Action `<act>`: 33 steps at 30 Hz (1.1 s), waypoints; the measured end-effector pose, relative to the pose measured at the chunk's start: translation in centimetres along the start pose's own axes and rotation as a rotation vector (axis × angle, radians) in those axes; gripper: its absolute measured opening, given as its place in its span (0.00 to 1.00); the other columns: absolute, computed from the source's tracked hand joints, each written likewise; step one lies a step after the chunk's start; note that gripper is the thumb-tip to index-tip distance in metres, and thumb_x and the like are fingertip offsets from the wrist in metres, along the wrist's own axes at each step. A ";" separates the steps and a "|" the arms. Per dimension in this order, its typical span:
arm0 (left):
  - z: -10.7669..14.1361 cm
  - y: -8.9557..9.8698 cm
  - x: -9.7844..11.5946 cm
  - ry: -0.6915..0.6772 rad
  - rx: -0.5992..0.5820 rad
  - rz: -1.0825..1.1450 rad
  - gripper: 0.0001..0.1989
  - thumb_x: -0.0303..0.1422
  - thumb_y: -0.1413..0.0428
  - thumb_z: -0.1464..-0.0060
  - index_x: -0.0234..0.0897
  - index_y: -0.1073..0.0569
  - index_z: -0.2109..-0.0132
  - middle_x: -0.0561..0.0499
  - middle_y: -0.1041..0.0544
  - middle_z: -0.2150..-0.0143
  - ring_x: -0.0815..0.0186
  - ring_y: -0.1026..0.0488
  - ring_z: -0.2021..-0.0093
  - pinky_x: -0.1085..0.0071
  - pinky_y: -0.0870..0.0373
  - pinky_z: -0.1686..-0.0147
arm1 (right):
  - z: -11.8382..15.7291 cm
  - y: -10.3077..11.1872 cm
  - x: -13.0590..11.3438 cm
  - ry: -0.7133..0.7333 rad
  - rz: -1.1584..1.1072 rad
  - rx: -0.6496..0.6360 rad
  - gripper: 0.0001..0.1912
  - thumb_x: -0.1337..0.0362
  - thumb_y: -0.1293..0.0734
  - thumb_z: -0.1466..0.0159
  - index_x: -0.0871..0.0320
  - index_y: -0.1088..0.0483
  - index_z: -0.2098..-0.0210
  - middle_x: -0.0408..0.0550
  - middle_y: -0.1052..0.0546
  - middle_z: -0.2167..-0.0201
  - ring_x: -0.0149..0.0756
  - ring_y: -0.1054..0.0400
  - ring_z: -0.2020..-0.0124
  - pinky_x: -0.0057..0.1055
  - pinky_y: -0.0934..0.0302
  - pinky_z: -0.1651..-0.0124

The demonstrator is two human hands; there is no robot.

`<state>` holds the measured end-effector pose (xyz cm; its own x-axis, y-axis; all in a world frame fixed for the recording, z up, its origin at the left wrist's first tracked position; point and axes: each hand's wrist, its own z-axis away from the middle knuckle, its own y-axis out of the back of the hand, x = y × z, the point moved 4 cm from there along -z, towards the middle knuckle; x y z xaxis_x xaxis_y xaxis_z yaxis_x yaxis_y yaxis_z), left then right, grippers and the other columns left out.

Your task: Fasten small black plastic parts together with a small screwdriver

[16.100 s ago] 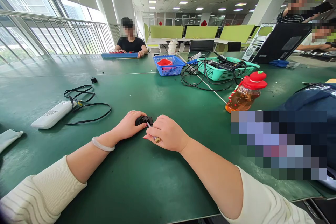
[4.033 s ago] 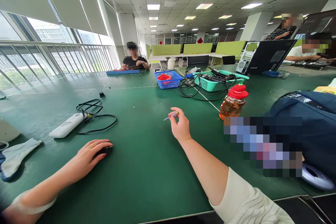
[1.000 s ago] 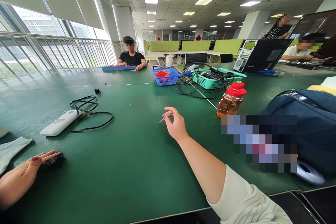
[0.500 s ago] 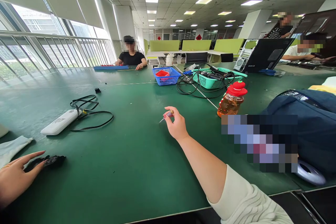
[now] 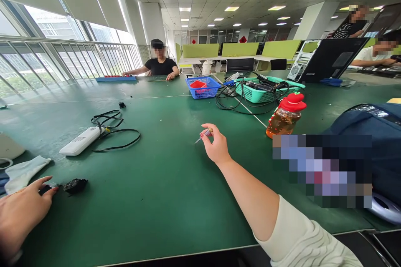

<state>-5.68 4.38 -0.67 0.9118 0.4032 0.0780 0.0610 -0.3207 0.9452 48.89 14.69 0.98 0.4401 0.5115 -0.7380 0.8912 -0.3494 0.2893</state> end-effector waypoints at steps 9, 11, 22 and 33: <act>1.5 2.1 2.7 -0.138 -0.133 0.693 0.34 0.47 0.51 0.45 0.43 0.42 0.34 0.47 0.24 0.43 0.58 0.30 0.40 0.59 0.32 0.41 | 0.0 0.1 -0.1 0.012 -0.007 0.009 0.13 0.59 0.35 0.38 0.52 0.32 0.53 0.46 0.21 0.66 0.39 0.24 0.63 0.39 0.31 0.55; 1.9 1.9 2.5 -0.177 -0.169 0.690 0.34 0.51 0.51 0.45 0.46 0.41 0.34 0.50 0.24 0.43 0.58 0.31 0.39 0.61 0.31 0.42 | 0.0 0.0 0.0 0.011 -0.013 0.010 0.13 0.59 0.35 0.38 0.52 0.32 0.53 0.46 0.21 0.66 0.39 0.24 0.63 0.40 0.31 0.54; 2.9 3.1 5.2 -0.346 -0.144 0.315 0.26 0.51 0.51 0.45 0.49 0.30 0.42 0.56 0.25 0.41 0.58 0.26 0.52 0.70 0.28 0.61 | 0.1 0.0 0.0 0.000 -0.012 -0.002 0.14 0.58 0.35 0.38 0.53 0.32 0.53 0.46 0.21 0.66 0.40 0.24 0.63 0.41 0.32 0.53; 2.8 3.0 5.4 -0.271 -0.208 0.273 0.26 0.49 0.51 0.45 0.52 0.30 0.41 0.56 0.24 0.44 0.58 0.27 0.51 0.70 0.29 0.58 | 0.1 0.0 -0.2 0.002 -0.018 -0.010 0.13 0.58 0.35 0.37 0.53 0.33 0.53 0.46 0.21 0.66 0.40 0.24 0.63 0.40 0.32 0.54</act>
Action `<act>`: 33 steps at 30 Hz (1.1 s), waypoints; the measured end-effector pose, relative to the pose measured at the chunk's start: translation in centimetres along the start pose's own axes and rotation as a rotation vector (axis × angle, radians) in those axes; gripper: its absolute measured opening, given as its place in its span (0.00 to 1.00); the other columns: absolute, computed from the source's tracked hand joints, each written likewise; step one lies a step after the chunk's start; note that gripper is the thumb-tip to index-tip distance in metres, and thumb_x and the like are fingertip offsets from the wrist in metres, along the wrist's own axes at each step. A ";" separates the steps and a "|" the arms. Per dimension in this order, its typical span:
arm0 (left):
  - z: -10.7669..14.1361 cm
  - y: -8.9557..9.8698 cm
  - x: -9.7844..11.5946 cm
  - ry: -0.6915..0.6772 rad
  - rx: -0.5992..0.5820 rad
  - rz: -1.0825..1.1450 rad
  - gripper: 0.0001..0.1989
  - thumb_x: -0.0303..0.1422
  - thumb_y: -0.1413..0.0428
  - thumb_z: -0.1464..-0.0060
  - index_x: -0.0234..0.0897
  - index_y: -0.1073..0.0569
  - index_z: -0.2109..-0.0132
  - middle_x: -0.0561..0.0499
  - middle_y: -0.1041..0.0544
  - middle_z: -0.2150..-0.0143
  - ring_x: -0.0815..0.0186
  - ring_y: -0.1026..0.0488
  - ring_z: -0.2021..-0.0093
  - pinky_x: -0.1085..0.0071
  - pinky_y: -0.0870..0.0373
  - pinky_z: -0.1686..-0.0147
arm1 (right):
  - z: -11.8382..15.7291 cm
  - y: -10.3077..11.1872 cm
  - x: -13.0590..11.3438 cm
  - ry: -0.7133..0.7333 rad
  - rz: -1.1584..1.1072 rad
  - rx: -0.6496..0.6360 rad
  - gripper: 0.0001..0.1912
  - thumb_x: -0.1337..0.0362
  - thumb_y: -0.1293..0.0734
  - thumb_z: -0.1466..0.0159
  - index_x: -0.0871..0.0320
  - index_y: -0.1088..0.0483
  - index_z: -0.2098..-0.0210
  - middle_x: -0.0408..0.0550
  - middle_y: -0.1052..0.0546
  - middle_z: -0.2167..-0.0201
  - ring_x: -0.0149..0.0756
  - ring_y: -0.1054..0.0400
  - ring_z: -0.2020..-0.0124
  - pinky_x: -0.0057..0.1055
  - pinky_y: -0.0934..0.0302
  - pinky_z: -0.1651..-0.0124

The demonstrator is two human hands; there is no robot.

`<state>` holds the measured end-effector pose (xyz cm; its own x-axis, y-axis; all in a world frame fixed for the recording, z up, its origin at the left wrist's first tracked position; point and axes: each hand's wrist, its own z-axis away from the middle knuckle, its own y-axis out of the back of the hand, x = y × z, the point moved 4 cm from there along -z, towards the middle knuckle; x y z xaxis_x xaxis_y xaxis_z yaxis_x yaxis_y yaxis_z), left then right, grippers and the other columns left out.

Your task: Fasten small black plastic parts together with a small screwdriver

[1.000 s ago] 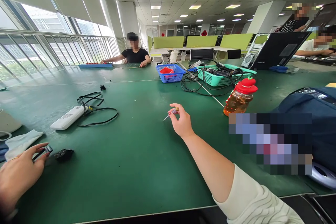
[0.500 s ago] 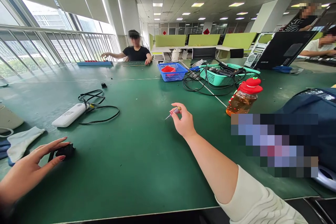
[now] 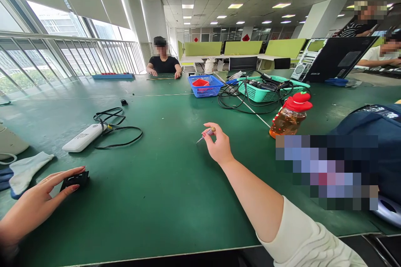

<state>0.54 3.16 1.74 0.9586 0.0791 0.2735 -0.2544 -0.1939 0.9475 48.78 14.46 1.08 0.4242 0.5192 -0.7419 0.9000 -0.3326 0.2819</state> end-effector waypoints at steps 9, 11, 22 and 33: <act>-0.2 0.2 0.1 0.071 0.016 -0.031 0.27 0.51 0.52 0.47 0.52 0.28 0.43 0.55 0.24 0.45 0.61 0.27 0.64 0.67 0.28 0.59 | 0.0 0.0 0.0 0.001 0.013 -0.003 0.13 0.58 0.35 0.37 0.53 0.33 0.53 0.46 0.21 0.66 0.40 0.25 0.62 0.40 0.32 0.54; -0.3 0.0 -0.3 0.056 0.032 -0.035 0.25 0.51 0.51 0.46 0.55 0.28 0.44 0.57 0.23 0.45 0.61 0.26 0.63 0.66 0.28 0.58 | 0.0 0.0 0.0 0.003 0.015 -0.001 0.13 0.58 0.35 0.37 0.52 0.33 0.53 0.46 0.21 0.66 0.40 0.25 0.62 0.40 0.32 0.53; -0.6 -0.3 0.0 0.032 -0.005 0.009 0.25 0.50 0.50 0.49 0.52 0.26 0.45 0.55 0.21 0.47 0.55 0.24 0.54 0.64 0.29 0.52 | 0.0 0.0 -0.1 0.002 0.017 0.000 0.13 0.58 0.36 0.37 0.52 0.33 0.53 0.46 0.21 0.66 0.40 0.25 0.62 0.41 0.32 0.54; -0.1 0.9 1.4 0.023 0.175 -0.018 0.22 0.52 0.49 0.49 0.55 0.23 0.51 0.58 0.21 0.49 0.57 0.24 0.55 0.62 0.30 0.48 | 0.0 0.0 -0.3 0.016 0.016 -0.001 0.13 0.58 0.36 0.36 0.52 0.33 0.53 0.46 0.21 0.65 0.41 0.25 0.62 0.42 0.32 0.52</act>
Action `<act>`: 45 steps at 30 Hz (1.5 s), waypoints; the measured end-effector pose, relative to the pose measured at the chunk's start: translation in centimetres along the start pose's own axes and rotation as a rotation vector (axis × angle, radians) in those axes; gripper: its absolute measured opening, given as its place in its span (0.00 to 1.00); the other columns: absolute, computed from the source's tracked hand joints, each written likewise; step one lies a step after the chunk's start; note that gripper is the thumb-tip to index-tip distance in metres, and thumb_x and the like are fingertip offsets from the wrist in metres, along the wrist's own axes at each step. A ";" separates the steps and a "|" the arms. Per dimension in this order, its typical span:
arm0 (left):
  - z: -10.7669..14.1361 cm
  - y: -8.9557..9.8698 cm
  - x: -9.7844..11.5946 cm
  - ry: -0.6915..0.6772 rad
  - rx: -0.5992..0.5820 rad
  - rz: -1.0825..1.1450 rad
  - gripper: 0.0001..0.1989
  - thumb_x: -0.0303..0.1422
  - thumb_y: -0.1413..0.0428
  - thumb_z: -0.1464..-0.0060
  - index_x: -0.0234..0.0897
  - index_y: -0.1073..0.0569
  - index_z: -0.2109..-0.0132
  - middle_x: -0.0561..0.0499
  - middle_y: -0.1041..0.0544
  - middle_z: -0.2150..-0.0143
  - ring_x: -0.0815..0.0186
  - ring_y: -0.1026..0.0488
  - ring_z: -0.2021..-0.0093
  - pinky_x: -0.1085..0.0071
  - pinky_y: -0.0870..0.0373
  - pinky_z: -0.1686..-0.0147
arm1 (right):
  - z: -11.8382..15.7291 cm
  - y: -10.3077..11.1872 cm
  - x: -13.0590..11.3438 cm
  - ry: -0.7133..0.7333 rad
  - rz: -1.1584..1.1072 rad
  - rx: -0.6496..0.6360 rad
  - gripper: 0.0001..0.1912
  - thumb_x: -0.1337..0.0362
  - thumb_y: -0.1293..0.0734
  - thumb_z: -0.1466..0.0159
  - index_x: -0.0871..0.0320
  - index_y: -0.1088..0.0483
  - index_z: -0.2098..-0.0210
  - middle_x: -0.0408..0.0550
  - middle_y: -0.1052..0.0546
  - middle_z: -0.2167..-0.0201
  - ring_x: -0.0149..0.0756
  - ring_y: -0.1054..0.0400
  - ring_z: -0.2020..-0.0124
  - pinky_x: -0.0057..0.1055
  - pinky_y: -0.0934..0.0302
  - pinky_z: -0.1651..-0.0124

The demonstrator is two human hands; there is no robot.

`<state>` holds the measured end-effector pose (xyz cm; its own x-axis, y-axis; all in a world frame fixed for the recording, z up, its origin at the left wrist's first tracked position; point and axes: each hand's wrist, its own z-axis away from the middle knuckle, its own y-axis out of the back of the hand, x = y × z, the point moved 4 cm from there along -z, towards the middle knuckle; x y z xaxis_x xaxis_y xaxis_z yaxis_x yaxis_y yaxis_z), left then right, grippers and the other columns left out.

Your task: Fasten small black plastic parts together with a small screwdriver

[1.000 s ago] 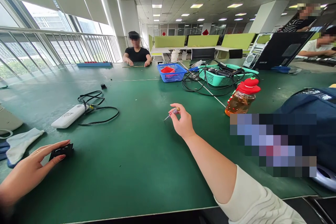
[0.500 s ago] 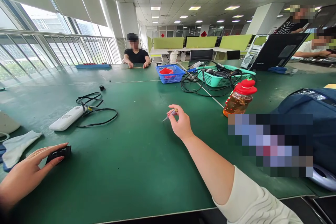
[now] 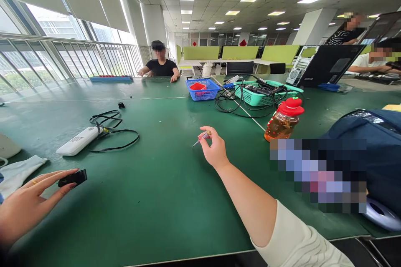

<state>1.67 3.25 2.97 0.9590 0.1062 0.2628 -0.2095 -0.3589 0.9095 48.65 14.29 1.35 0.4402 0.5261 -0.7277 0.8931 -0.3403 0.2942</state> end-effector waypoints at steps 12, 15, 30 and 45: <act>-3.4 -4.7 19.1 -0.813 -0.262 0.199 0.18 0.45 0.45 0.41 0.46 0.23 0.48 0.48 0.20 0.52 0.57 0.27 0.49 0.58 0.34 0.44 | 0.9 -1.1 -3.0 0.288 0.131 -0.138 0.13 0.65 0.38 0.36 0.49 0.32 0.52 0.42 0.22 0.69 0.37 0.27 0.66 0.38 0.32 0.56; -5.2 -7.8 22.5 -0.835 -0.247 0.236 0.15 0.39 0.43 0.41 0.44 0.24 0.49 0.47 0.19 0.52 0.57 0.28 0.50 0.57 0.33 0.46 | 1.1 -1.4 -3.4 0.348 0.174 -0.170 0.14 0.66 0.38 0.36 0.48 0.32 0.51 0.42 0.22 0.69 0.38 0.28 0.67 0.38 0.32 0.57; -7.1 -12.8 25.8 -0.699 -0.264 0.465 0.13 0.30 0.43 0.44 0.42 0.22 0.51 0.51 0.18 0.54 0.58 0.28 0.50 0.58 0.31 0.46 | 3.3 -4.3 -5.3 0.584 0.255 -0.216 0.11 0.72 0.39 0.38 0.55 0.27 0.64 0.46 0.22 0.67 0.32 0.31 0.71 0.29 0.36 0.67; -6.5 -10.4 25.2 -0.806 0.037 0.739 0.02 0.31 0.36 0.48 0.41 0.21 0.68 0.48 0.19 0.60 0.59 0.28 0.54 0.58 0.26 0.53 | 2.4 -3.0 -5.3 0.407 0.318 -0.216 0.08 0.65 0.35 0.34 0.56 0.25 0.57 0.41 0.28 0.77 0.30 0.35 0.75 0.27 0.39 0.68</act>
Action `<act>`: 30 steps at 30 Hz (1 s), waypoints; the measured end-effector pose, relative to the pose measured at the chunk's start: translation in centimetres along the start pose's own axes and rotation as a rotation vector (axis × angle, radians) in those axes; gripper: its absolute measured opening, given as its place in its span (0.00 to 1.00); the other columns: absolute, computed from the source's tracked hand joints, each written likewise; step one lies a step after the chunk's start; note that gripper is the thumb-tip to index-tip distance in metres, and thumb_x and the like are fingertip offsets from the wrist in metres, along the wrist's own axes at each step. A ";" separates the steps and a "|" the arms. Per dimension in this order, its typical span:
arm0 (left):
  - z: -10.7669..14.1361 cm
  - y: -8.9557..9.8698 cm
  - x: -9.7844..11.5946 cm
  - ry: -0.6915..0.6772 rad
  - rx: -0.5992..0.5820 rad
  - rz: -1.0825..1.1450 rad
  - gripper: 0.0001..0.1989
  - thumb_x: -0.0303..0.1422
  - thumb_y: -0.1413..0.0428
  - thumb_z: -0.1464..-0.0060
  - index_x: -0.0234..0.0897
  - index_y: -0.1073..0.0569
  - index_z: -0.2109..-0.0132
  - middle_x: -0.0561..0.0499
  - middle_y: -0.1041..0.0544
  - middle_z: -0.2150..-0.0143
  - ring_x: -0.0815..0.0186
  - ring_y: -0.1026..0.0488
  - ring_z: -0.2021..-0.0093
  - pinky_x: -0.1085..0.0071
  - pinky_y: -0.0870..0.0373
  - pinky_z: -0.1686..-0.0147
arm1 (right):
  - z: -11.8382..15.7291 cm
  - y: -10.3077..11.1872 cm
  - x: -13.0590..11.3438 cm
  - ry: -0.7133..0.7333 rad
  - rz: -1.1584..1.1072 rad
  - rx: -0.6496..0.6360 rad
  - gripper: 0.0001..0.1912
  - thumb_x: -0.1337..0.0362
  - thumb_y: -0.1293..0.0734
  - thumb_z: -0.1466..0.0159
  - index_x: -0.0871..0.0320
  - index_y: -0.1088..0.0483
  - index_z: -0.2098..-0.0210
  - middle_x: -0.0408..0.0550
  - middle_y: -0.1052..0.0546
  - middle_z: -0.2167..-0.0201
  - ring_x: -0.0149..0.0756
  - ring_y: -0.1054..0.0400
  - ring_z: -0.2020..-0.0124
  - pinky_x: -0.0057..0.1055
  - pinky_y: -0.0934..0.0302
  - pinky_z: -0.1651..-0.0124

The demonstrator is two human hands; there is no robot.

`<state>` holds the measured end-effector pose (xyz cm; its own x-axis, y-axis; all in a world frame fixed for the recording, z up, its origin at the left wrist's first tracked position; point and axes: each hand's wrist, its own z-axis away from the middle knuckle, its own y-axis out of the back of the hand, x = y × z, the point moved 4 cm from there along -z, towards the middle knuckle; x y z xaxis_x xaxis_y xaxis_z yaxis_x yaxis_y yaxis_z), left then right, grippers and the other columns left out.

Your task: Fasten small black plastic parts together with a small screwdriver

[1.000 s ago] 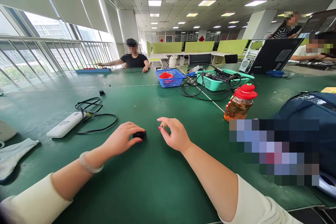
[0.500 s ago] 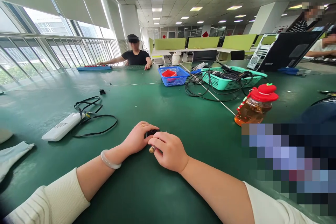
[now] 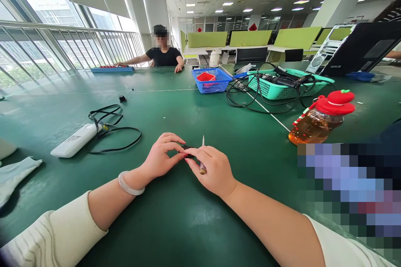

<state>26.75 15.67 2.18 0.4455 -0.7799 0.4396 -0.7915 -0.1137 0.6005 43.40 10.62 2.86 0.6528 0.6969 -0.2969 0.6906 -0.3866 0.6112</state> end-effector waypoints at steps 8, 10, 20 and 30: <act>0.0 0.0 0.4 -0.070 0.015 0.007 0.03 0.30 0.36 0.48 0.41 0.21 0.69 0.49 0.19 0.61 0.59 0.28 0.54 0.58 0.26 0.53 | 0.2 -0.4 0.6 -0.045 -0.022 -0.031 0.06 0.64 0.35 0.33 0.55 0.25 0.62 0.43 0.24 0.73 0.31 0.32 0.71 0.28 0.38 0.65; 0.1 0.0 0.5 -0.084 0.017 0.004 0.02 0.31 0.36 0.48 0.41 0.21 0.69 0.49 0.19 0.61 0.59 0.28 0.54 0.58 0.26 0.53 | 0.2 -0.5 0.7 -0.054 -0.021 -0.035 0.06 0.64 0.35 0.33 0.56 0.25 0.63 0.44 0.24 0.72 0.32 0.31 0.71 0.28 0.37 0.65; 0.2 0.2 0.8 -0.166 0.028 -0.094 0.02 0.32 0.38 0.46 0.42 0.21 0.68 0.50 0.19 0.61 0.59 0.28 0.54 0.59 0.26 0.53 | 0.3 -0.8 0.9 -0.104 -0.019 -0.085 0.09 0.64 0.35 0.33 0.56 0.23 0.65 0.43 0.26 0.75 0.30 0.34 0.74 0.27 0.40 0.70; 0.4 0.2 1.2 -0.249 0.017 -0.239 0.05 0.34 0.40 0.43 0.44 0.20 0.67 0.52 0.18 0.61 0.60 0.27 0.53 0.61 0.28 0.51 | 0.2 -0.7 0.9 -0.137 -0.064 -0.114 0.10 0.67 0.36 0.34 0.56 0.22 0.68 0.43 0.26 0.75 0.30 0.34 0.74 0.27 0.40 0.70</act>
<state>26.96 14.40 2.56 0.5046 -0.8563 0.1100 -0.6851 -0.3196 0.6546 43.63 11.40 2.01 0.6506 0.6260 -0.4299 0.6973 -0.2683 0.6647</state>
